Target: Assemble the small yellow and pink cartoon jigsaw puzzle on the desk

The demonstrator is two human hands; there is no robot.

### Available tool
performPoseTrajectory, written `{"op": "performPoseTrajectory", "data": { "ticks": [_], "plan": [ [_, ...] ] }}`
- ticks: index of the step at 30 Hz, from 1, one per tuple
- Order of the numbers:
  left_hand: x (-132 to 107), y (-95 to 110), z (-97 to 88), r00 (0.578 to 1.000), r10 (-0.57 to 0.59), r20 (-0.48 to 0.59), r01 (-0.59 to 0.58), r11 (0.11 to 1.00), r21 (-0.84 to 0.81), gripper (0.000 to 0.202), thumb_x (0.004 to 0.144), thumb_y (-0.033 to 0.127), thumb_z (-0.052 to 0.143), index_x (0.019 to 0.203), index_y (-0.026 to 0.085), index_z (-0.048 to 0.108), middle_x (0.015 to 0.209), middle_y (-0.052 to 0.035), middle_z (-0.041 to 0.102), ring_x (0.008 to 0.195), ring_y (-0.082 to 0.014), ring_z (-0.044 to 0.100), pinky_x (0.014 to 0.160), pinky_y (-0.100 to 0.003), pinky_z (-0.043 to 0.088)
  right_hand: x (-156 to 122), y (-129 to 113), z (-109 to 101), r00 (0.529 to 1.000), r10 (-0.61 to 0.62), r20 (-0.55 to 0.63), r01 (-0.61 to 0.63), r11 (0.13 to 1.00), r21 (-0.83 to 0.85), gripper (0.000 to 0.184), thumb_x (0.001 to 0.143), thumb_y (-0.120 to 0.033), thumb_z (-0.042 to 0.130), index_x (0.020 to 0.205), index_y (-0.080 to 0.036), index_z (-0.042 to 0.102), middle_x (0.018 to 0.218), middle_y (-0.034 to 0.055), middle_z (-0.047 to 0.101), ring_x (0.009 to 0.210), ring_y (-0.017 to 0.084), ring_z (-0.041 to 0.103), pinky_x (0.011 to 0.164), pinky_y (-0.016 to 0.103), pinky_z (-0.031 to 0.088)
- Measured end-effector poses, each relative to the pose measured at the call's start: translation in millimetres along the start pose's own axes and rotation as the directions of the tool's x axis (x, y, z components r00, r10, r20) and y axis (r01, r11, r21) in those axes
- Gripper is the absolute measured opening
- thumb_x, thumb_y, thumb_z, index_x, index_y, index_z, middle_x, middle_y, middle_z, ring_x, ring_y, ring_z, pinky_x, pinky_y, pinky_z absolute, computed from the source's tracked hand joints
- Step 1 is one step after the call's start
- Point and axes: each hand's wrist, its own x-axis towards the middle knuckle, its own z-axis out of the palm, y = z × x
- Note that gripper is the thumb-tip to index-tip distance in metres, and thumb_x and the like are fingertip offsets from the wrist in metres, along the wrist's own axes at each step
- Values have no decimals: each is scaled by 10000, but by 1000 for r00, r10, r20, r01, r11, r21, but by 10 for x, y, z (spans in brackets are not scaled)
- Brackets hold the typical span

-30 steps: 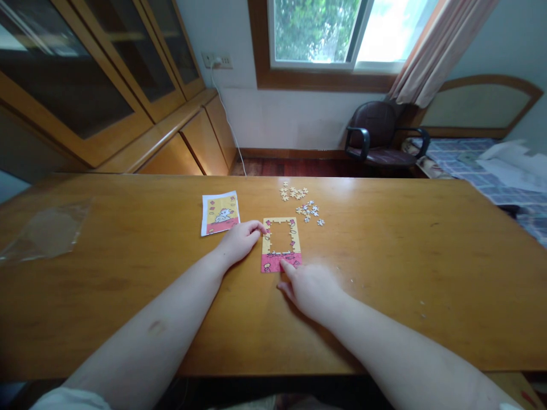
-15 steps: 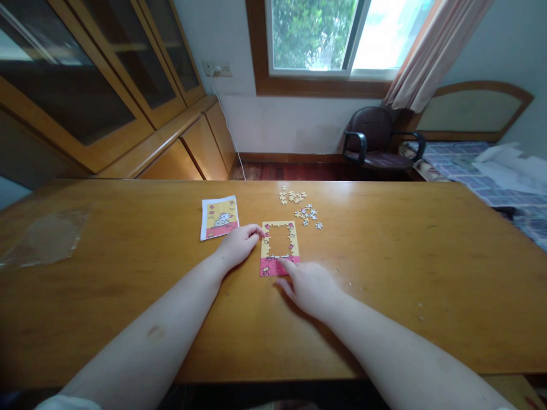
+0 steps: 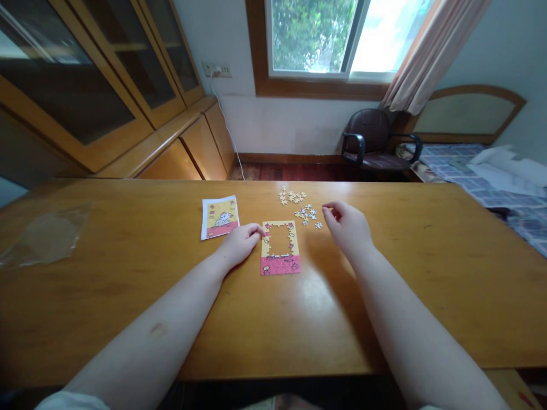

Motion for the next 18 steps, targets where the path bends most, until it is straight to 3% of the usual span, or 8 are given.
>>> {"op": "performPoseTrajectory", "data": {
  "ticks": [3, 6, 12, 18],
  "plan": [
    [1, 1, -1, 1000, -2, -2, 2, 1000, 0, 256, 805, 248, 424, 870, 244, 672, 961, 10, 712, 892, -203, 618, 762, -299, 446, 89, 347, 319, 992, 10, -129, -8, 1000, 14, 284, 861, -335, 455, 916, -162, 672, 737, 54, 652, 658, 170, 559, 639, 284, 426],
    [1, 3, -4, 1000, -2, -4, 2, 1000, 5, 258, 804, 243, 423, 878, 250, 671, 959, 15, 711, 894, -201, 617, 756, -297, 443, 81, 526, 515, 997, -77, -28, 77, 997, -28, 252, 842, -317, 477, 879, -170, 678, 799, 69, 664, 744, 189, 575, 716, 299, 439],
    [0, 22, -24, 1000, -13, 6, 13, 1000, 6, 265, 799, 233, 422, 880, 249, 674, 939, 13, 710, 873, -196, 618, 744, -297, 441, 80, 531, 474, 985, -31, 170, 51, 992, -116, 224, 834, -301, 501, 867, -179, 687, 848, 66, 667, 754, 186, 584, 723, 296, 444],
    [-5, 43, -29, 1000, -24, 6, 24, 1000, 15, 277, 795, 246, 420, 887, 232, 681, 885, -4, 706, 822, -193, 613, 723, -295, 441, 89, 556, 474, 969, -10, 246, 53, 985, -166, 276, 852, -192, 438, 955, -177, 694, 987, 79, 672, 922, 203, 600, 829, 299, 441]
  ]
}}
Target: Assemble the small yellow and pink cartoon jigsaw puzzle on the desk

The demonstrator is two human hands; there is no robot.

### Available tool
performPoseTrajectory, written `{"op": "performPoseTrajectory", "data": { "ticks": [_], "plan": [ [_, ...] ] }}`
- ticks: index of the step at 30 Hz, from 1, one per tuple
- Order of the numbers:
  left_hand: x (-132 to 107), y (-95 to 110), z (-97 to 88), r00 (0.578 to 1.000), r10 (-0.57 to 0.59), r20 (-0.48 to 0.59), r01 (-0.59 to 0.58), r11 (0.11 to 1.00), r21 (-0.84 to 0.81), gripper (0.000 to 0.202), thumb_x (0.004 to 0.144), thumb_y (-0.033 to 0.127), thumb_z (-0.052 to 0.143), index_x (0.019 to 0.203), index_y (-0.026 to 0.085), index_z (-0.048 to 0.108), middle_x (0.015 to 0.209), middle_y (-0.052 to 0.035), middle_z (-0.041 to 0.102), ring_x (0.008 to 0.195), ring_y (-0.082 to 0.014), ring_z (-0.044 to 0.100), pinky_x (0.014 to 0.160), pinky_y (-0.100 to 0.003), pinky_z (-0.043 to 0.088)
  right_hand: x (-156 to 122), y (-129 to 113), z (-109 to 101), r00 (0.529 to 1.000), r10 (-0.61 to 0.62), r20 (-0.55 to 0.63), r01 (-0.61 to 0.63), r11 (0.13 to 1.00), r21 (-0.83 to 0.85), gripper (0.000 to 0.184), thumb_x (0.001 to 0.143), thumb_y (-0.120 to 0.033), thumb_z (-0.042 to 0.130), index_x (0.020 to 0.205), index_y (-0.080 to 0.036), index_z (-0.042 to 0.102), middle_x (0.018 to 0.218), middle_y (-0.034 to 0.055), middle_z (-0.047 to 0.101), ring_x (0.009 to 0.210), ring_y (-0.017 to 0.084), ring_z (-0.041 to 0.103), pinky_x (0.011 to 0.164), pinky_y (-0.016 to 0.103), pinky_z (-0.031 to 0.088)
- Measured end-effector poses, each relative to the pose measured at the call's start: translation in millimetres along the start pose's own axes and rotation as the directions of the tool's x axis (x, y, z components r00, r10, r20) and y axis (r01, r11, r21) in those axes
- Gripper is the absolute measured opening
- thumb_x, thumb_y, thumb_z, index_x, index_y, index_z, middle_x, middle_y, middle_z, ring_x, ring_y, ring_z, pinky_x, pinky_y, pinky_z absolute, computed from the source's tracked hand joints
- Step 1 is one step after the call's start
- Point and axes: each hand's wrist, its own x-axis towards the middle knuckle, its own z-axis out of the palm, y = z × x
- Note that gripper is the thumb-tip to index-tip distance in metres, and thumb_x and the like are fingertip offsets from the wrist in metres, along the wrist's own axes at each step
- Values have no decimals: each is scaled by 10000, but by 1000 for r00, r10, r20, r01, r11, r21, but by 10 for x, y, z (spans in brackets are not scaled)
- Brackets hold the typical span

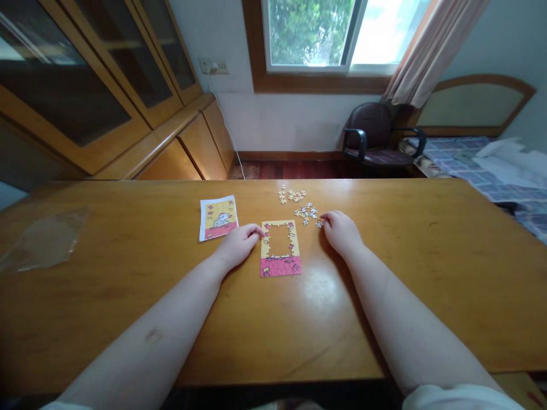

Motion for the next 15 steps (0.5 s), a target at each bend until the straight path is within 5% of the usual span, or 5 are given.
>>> {"op": "performPoseTrajectory", "data": {
  "ticks": [9, 15],
  "plan": [
    [4, -21, 7, 1000, 19, 6, -19, 1000, -6, 273, 797, 236, 413, 886, 241, 671, 916, 5, 706, 842, -193, 610, 726, -294, 439, -22, -4, -83, 986, -30, 162, 45, 995, -89, 266, 867, -318, 493, 1029, -224, 682, 1022, 68, 640, 873, 185, 602, 785, 275, 433],
    [1, -13, 2, 1000, 22, 6, -21, 1000, -14, 270, 798, 232, 411, 880, 238, 668, 933, 3, 705, 870, -196, 611, 749, -294, 449, -34, -73, -166, 978, 37, 205, 1, 983, -182, 307, 844, -447, 517, 715, -207, 658, 764, 52, 652, 696, 177, 567, 579, 266, 376]
  ]
}}
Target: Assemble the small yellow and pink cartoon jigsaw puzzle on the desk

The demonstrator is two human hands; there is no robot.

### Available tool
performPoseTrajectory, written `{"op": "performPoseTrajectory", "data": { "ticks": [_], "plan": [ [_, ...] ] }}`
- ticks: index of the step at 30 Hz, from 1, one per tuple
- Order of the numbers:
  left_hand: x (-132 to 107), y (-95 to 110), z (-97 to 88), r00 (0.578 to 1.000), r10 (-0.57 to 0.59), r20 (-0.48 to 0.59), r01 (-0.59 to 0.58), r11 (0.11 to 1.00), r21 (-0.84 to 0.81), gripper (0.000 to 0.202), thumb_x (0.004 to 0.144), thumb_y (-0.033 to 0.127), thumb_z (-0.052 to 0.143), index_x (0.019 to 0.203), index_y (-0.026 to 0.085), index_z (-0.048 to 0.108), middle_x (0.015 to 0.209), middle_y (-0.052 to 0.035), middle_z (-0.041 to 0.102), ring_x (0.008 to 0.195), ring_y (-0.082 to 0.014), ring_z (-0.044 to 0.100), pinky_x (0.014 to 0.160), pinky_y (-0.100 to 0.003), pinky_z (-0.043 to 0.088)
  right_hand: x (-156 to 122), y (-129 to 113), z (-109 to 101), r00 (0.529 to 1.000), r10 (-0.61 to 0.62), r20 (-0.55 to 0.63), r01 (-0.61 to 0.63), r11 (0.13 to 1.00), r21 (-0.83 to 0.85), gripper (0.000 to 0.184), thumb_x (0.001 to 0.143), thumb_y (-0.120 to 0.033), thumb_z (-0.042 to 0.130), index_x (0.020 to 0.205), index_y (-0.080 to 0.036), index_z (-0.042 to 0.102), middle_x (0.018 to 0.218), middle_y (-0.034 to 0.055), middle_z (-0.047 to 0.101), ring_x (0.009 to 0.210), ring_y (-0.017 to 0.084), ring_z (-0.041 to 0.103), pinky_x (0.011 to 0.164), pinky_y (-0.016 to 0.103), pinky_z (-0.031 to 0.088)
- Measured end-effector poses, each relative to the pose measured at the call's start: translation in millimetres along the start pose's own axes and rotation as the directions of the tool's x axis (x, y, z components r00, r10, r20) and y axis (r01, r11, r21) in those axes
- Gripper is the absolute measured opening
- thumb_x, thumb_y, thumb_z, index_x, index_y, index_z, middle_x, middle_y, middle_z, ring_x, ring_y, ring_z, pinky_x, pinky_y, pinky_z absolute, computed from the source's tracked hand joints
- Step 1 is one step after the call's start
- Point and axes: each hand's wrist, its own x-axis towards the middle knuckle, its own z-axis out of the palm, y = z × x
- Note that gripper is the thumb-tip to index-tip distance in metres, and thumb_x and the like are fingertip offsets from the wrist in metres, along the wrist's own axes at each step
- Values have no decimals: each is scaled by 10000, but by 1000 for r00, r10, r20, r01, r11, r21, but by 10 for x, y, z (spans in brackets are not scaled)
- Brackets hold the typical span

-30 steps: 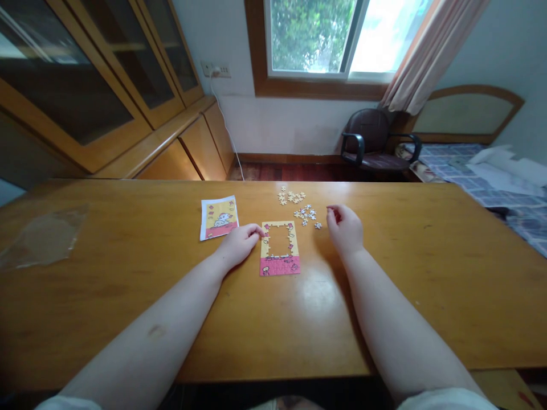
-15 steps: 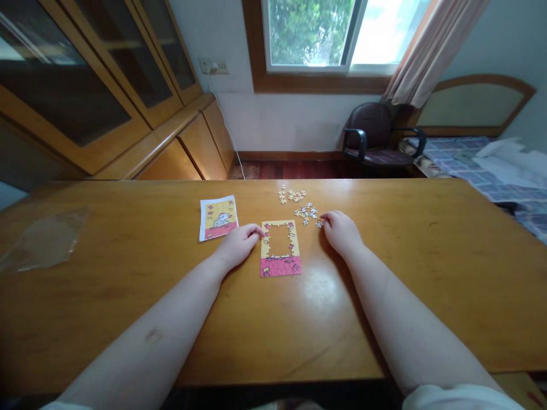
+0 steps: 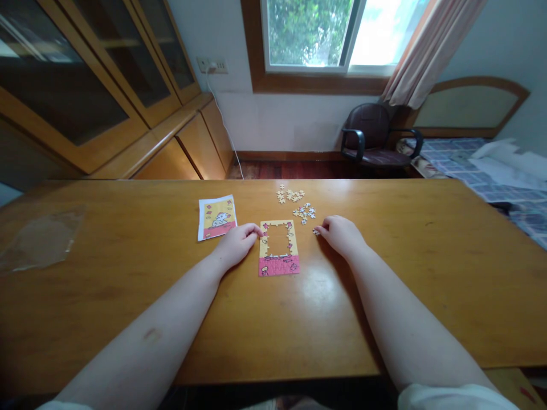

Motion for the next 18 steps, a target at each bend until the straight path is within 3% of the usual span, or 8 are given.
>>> {"op": "performPoseTrajectory", "data": {
  "ticks": [4, 7, 10, 18],
  "plan": [
    [3, -3, 3, 1000, -1, 2, 1, 1000, 11, 276, 799, 226, 415, 896, 233, 672, 930, 0, 708, 869, -198, 617, 748, -299, 456, -27, 8, -43, 999, -41, -12, 41, 999, -10, 321, 884, -405, 455, 771, -199, 673, 820, 73, 667, 729, 188, 581, 608, 273, 392],
    [5, -6, 6, 1000, -6, 4, 6, 1000, 16, 278, 801, 230, 418, 904, 229, 676, 938, -3, 710, 876, -199, 619, 754, -299, 459, -47, 31, -30, 992, -129, 5, 129, 992, 1, 249, 879, -305, 474, 942, -217, 698, 966, 78, 674, 847, 197, 604, 720, 273, 423],
    [7, -10, 10, 1000, 0, 3, 0, 1000, 14, 277, 802, 230, 415, 900, 232, 674, 948, -2, 709, 882, -198, 617, 763, -299, 457, -59, 51, 5, 980, -192, 51, 192, 981, 11, 317, 860, -202, 468, 1089, -268, 677, 1043, 58, 664, 873, 187, 616, 767, 265, 431],
    [7, -23, 20, 1000, 12, -2, -12, 1000, 5, 265, 806, 237, 415, 887, 244, 667, 960, 8, 707, 893, -198, 616, 779, -304, 451, -46, 17, 5, 988, -126, 94, 124, 992, 31, 226, 832, -250, 525, 968, -256, 706, 930, 35, 674, 753, 159, 601, 661, 245, 425]
  ]
}}
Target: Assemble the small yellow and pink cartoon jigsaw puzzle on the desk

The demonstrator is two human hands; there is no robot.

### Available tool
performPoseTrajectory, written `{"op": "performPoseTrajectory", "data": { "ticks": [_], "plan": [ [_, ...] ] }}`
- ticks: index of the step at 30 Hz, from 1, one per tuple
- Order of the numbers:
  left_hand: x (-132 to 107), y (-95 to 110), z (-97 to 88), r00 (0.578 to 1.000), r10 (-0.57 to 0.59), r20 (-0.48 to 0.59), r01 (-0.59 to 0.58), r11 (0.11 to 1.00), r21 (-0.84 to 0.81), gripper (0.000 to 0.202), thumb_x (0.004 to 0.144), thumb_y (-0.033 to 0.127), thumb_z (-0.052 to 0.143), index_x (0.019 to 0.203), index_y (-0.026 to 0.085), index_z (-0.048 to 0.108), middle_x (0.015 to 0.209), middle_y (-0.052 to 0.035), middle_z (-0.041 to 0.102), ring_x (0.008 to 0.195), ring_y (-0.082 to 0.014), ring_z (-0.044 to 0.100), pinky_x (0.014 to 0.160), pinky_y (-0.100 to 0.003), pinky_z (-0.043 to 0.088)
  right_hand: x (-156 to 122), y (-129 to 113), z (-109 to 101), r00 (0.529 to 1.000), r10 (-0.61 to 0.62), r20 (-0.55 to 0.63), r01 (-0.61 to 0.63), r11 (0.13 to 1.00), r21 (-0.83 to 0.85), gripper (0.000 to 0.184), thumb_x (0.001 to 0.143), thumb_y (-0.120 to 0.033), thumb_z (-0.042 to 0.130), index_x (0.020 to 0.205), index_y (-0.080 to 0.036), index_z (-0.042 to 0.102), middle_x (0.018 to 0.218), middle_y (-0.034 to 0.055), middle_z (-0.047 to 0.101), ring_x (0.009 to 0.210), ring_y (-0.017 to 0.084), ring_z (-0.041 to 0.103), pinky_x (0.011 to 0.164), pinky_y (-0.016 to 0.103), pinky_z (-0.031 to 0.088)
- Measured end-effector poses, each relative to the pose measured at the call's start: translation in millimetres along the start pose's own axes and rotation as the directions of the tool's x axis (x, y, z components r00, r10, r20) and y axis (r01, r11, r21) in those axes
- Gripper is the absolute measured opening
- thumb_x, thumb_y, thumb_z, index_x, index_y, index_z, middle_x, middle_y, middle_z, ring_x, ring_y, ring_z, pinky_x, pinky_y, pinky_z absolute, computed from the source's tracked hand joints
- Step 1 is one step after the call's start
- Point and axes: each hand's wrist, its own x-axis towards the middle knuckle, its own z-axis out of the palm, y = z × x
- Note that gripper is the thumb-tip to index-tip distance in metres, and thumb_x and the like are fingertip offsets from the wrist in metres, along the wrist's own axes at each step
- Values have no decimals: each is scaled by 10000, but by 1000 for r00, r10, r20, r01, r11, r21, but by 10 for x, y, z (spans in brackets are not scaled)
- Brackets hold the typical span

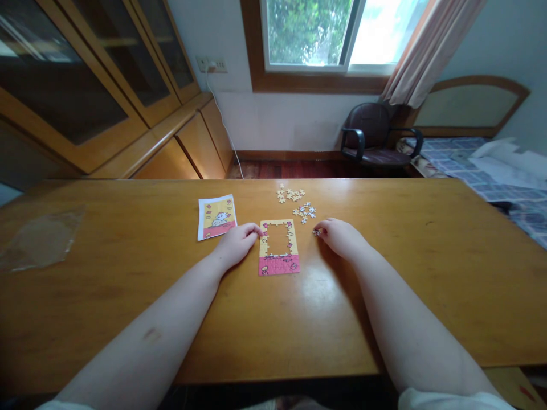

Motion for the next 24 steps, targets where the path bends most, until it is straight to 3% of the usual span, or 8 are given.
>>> {"op": "performPoseTrajectory", "data": {
  "ticks": [10, 16, 24],
  "plan": [
    [-2, 21, -6, 1000, -17, 5, 17, 1000, 19, 276, 801, 236, 414, 895, 232, 673, 945, -6, 707, 886, -203, 616, 756, -308, 460, -28, -42, -5, 1000, 2, 7, -2, 1000, 1, 116, 806, -254, 566, 863, -201, 651, 877, 51, 657, 761, 166, 586, 669, 255, 420],
    [-8, 24, -13, 1000, -15, 2, 15, 1000, 12, 270, 806, 229, 419, 895, 239, 674, 963, 0, 708, 898, -202, 618, 780, -307, 464, -44, -55, -31, 999, -36, -7, 36, 997, 63, 168, 811, -306, 583, 937, -237, 670, 883, 34, 646, 752, 153, 591, 683, 255, 430],
    [-1, 24, -9, 1000, -10, 6, 10, 1000, 8, 271, 802, 231, 421, 894, 235, 676, 965, -6, 709, 904, -205, 618, 784, -310, 462, -19, -61, -13, 1000, 15, 18, -16, 996, 83, 118, 781, -291, 618, 855, -214, 666, 857, 32, 647, 724, 150, 585, 635, 246, 426]
  ]
}}
